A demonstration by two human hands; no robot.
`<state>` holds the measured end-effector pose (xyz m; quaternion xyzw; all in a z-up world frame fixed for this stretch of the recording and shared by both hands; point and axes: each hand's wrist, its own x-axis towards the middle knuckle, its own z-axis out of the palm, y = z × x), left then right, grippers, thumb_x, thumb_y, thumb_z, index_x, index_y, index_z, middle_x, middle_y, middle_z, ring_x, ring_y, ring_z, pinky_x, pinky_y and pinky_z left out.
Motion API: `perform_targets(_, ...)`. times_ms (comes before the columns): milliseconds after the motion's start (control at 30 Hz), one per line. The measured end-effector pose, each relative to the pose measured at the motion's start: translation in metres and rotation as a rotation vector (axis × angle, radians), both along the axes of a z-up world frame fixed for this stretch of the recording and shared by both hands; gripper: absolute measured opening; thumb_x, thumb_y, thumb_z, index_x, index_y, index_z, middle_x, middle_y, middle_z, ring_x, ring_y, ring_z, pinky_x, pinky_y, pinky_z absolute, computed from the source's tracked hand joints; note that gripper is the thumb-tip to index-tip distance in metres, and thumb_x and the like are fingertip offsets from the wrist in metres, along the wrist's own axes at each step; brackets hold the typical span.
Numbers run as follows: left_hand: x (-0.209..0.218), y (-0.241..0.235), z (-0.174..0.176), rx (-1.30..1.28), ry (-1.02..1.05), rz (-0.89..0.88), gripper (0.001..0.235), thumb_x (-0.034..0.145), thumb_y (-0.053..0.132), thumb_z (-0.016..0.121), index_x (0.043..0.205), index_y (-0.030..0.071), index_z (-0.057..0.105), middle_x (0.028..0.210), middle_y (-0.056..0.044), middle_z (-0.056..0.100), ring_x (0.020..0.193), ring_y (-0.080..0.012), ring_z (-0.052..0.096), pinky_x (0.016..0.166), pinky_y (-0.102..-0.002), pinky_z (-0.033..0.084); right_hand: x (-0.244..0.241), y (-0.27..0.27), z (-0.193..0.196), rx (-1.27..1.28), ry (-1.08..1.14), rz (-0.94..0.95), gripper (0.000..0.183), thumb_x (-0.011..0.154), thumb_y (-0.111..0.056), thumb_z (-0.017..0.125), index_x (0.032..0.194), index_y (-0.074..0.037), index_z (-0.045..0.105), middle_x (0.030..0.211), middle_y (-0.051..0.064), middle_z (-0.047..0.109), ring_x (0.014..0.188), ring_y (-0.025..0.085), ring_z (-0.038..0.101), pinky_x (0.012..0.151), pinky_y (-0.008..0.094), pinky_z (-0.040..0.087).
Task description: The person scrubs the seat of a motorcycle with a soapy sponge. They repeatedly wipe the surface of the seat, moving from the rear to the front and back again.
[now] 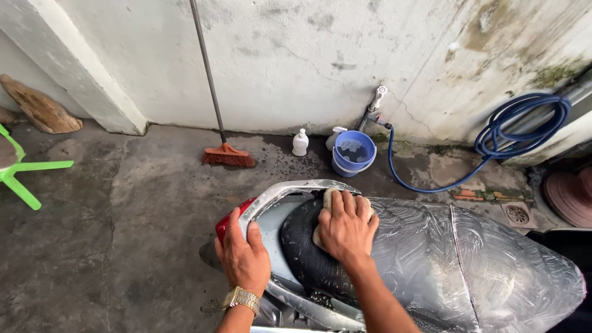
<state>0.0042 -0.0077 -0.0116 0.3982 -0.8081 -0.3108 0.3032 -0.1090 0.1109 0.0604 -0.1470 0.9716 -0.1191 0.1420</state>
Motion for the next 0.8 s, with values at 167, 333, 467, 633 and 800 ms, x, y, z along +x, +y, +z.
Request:
perform_targets(167, -0.004, 0.001, 0.002, -0.005, 0.005, 0.005, 0.046, 0.087, 0.029, 0.042, 0.128, 0.010, 0.041, 0.120, -0.014, 0.055, 0.110, -0.0309, 0.050, 0.101, -0.052, 0.021, 0.049, 0.039, -0.035, -0.077, 0.530, 0.308, 0.057, 0.076, -0.040, 0.042, 0.130, -0.019, 0.039, 0.137, 0.006, 0.038, 0.125, 0.030, 0.032, 0.089, 0.056, 0.032)
perform_targets(333, 0.000, 0.002, 0.007, -0.038, -0.009, -0.003, 0.049, 0.086, 0.027, 0.044, 0.131, 0.007, 0.039, 0.117, -0.019, 0.056, 0.109, -0.0345, 0.049, 0.098, -0.049, 0.024, 0.026, 0.018, -0.005, -0.103, 0.359, 0.222, 0.035, 0.083, -0.037, 0.034, 0.112, -0.020, 0.046, 0.127, 0.004, 0.042, 0.111, 0.027, 0.037, 0.083, 0.057, 0.035)
perform_targets(467, -0.001, 0.007, 0.018, -0.118, -0.100, 0.007, 0.052, 0.087, 0.026, 0.041, 0.136, 0.012, 0.032, 0.123, -0.016, 0.050, 0.117, -0.0346, 0.042, 0.100, -0.055, 0.022, 0.046, 0.028, -0.038, -0.105, 0.487, 0.198, 0.054, 0.082, -0.043, 0.037, 0.130, -0.017, 0.037, 0.137, 0.008, 0.035, 0.126, 0.034, 0.028, 0.090, 0.056, 0.027)
perform_targets(633, -0.014, 0.051, 0.053, -0.653, -0.186, -0.201, 0.046, 0.083, 0.028, 0.047, 0.126, 0.014, 0.044, 0.140, -0.011, 0.038, 0.130, -0.0323, 0.033, 0.102, -0.058, 0.023, 0.016, 0.077, -0.027, -0.638, 0.045, 0.223, 0.049, 0.085, -0.032, 0.046, 0.129, -0.009, 0.044, 0.142, 0.011, 0.032, 0.130, 0.025, 0.031, 0.103, 0.041, 0.024)
perform_targets(800, -0.039, 0.123, 0.036, -0.519, -0.275, -0.579, 0.073, 0.070, 0.056, 0.059, 0.130, 0.018, 0.041, 0.135, -0.005, 0.039, 0.124, -0.0363, 0.028, 0.087, -0.070, 0.020, -0.016, 0.126, -0.044, 0.029, 0.116, -0.306, 0.056, 0.080, -0.059, 0.025, 0.133, -0.040, 0.029, 0.146, -0.001, 0.022, 0.134, 0.024, 0.018, 0.100, 0.053, 0.014)
